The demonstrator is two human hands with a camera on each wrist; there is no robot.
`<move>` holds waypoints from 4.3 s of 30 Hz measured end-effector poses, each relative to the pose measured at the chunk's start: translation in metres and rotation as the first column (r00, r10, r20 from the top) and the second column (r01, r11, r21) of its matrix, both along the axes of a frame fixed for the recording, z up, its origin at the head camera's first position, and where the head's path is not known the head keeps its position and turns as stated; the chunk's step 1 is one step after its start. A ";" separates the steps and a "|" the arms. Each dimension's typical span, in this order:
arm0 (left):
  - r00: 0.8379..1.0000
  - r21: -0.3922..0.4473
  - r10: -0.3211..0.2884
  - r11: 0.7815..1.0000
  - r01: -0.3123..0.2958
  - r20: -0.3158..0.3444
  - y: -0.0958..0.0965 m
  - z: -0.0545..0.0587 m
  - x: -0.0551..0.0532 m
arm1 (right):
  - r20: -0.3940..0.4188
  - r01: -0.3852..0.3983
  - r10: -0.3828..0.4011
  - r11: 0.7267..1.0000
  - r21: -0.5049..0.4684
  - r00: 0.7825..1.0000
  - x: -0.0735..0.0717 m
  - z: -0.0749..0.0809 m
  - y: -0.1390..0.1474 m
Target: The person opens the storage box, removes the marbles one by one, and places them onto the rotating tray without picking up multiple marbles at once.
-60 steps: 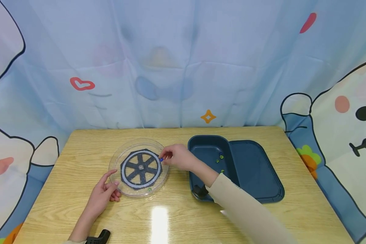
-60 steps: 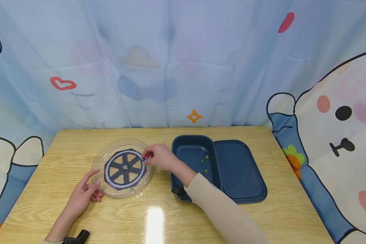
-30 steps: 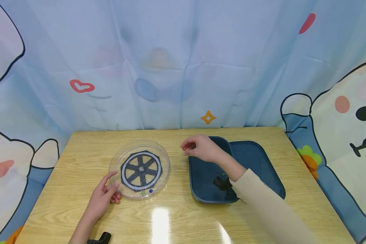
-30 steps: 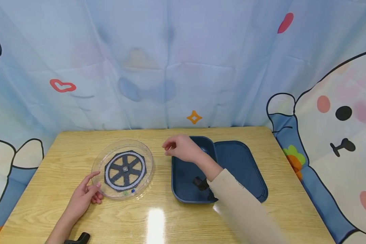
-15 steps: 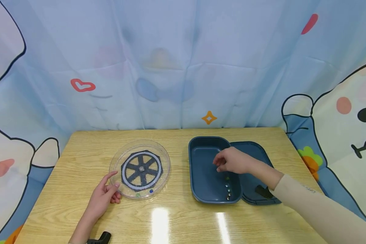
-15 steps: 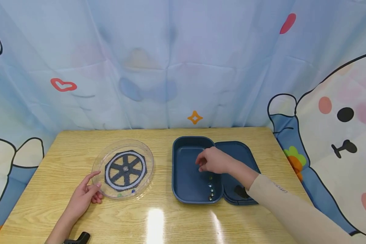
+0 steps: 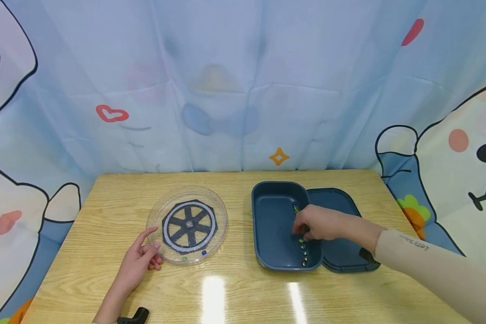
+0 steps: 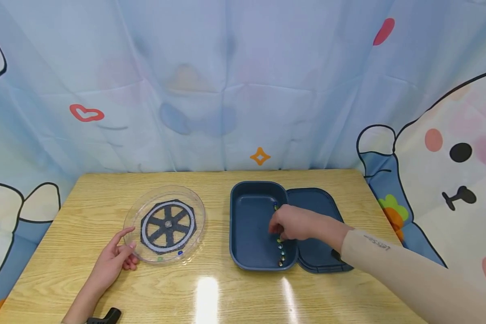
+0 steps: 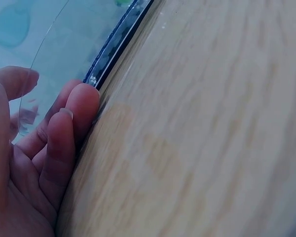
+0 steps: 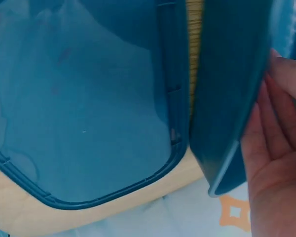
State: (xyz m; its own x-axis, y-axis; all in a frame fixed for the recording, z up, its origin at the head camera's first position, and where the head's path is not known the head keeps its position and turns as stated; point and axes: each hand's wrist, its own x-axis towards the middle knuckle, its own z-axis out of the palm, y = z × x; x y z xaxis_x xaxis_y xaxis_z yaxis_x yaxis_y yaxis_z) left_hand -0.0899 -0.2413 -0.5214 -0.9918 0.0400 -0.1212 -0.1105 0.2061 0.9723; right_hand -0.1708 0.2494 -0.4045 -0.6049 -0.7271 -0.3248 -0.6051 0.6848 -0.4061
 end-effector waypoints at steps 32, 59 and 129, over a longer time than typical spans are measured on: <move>1.000 -0.032 0.007 0.999 -0.007 0.003 0.000 -0.002 -0.003 | 0.084 -0.068 0.066 0.997 0.027 0.994 -0.016 -0.004 -0.002; 1.000 -0.003 -0.005 1.000 0.005 0.004 0.002 -0.001 -0.002 | -0.061 -0.080 0.065 0.955 -0.284 0.996 -0.019 0.025 -0.096; 1.000 -0.002 0.000 1.000 0.000 0.008 -0.001 0.000 -0.002 | -0.026 0.087 -0.093 0.980 -0.179 0.995 -0.044 0.014 -0.072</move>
